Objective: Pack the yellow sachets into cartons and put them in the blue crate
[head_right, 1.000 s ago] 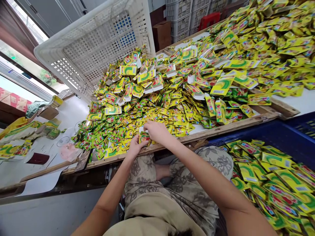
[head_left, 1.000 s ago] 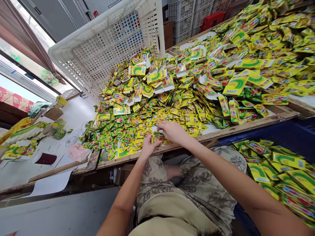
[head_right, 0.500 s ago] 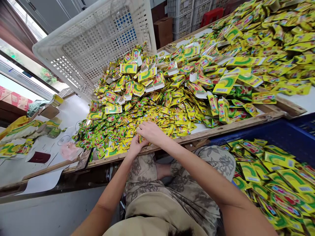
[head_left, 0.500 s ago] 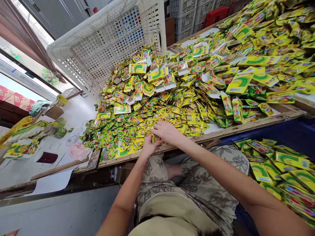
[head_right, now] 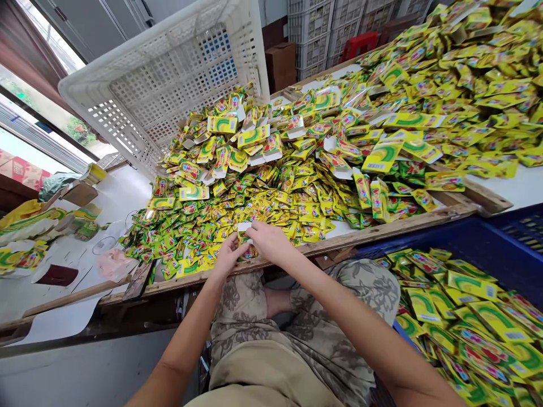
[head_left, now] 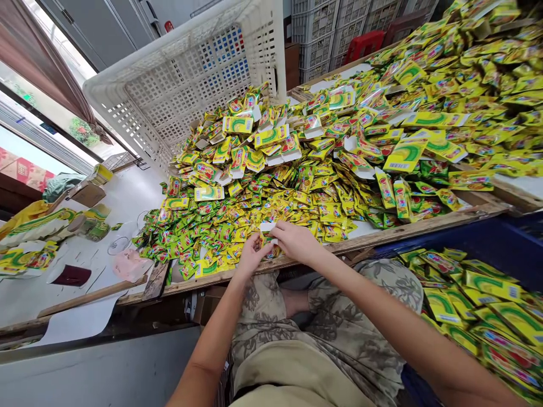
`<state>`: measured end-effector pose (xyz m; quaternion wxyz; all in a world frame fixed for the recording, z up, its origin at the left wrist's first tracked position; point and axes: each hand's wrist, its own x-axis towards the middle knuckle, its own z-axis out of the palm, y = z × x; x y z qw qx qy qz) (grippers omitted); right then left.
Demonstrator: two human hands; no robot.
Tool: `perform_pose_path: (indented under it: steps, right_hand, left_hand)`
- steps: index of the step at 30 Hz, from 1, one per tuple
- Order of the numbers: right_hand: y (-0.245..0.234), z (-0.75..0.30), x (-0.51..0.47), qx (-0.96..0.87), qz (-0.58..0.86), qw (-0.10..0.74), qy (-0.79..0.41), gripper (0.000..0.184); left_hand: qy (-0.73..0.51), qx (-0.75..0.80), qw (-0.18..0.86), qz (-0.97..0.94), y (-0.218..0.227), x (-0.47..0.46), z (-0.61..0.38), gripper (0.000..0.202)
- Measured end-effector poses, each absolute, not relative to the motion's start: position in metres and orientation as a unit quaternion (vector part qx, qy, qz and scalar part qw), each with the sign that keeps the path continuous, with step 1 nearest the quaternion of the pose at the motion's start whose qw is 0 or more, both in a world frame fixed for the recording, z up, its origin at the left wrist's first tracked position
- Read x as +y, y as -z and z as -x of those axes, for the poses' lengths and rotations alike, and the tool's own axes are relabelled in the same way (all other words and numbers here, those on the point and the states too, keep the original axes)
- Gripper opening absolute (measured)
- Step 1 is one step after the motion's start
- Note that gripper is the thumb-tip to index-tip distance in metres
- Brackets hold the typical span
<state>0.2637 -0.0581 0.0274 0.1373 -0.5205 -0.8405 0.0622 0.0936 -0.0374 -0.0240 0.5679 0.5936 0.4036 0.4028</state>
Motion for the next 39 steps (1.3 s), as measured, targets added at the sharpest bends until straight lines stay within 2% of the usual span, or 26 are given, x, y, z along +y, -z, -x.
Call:
perform_pose_path:
  steps: [2, 4, 9, 14, 20, 25, 29, 33, 34, 39]
  right_hand:
    - [-0.029, -0.262, -0.061, -0.838, 0.527, 0.121, -0.073, 0.026]
    - [-0.032, -0.258, -0.062, -0.839, 0.527, 0.107, -0.08, 0.029]
    - [-0.037, -0.25, -0.065, -0.838, 0.536, 0.082, -0.066, 0.03]
    - [-0.04, -0.247, -0.064, -0.842, 0.535, 0.056, -0.044, 0.029]
    - [-0.048, -0.244, -0.059, -0.853, 0.517, 0.04, -0.065, 0.029]
    - [-0.046, -0.243, -0.058, -0.84, 0.531, 0.079, -0.078, 0.027]
    - [-0.037, -0.246, -0.056, -0.835, 0.529, 0.125, -0.085, 0.027]
    - [-0.028, -0.249, -0.053, -0.832, 0.52, 0.153, -0.114, 0.022]
    - [-0.026, -0.25, -0.053, -0.832, 0.518, 0.158, -0.122, 0.021]
    - [-0.022, -0.256, -0.052, -0.81, 0.517, 0.218, -0.171, 0.019]
  left_hand:
    - [-0.432, 0.41, 0.524, -0.609, 0.012, -0.034, -0.092, 0.039]
    - [-0.433, 0.433, 0.435, -0.66, -0.002, -0.03, -0.089, 0.03]
    - [-0.262, 0.451, 0.219, -0.824, -0.033, -0.021, -0.086, 0.007]
    - [-0.165, 0.479, 0.152, -0.849, -0.039, -0.016, -0.089, 0.01]
    - [-0.154, 0.495, 0.182, -0.835, -0.036, -0.014, -0.089, 0.011]
    - [-0.181, 0.502, 0.214, -0.818, -0.034, -0.014, -0.089, 0.011]
    - [-0.274, 0.491, 0.335, -0.756, -0.024, -0.02, -0.086, 0.005]
    - [-0.367, 0.441, 0.498, -0.65, 0.0, -0.032, -0.076, 0.062]
    - [-0.362, 0.435, 0.523, -0.638, 0.007, -0.034, -0.074, 0.067]
    - [-0.356, 0.449, 0.559, -0.6, 0.032, -0.035, -0.074, 0.046]
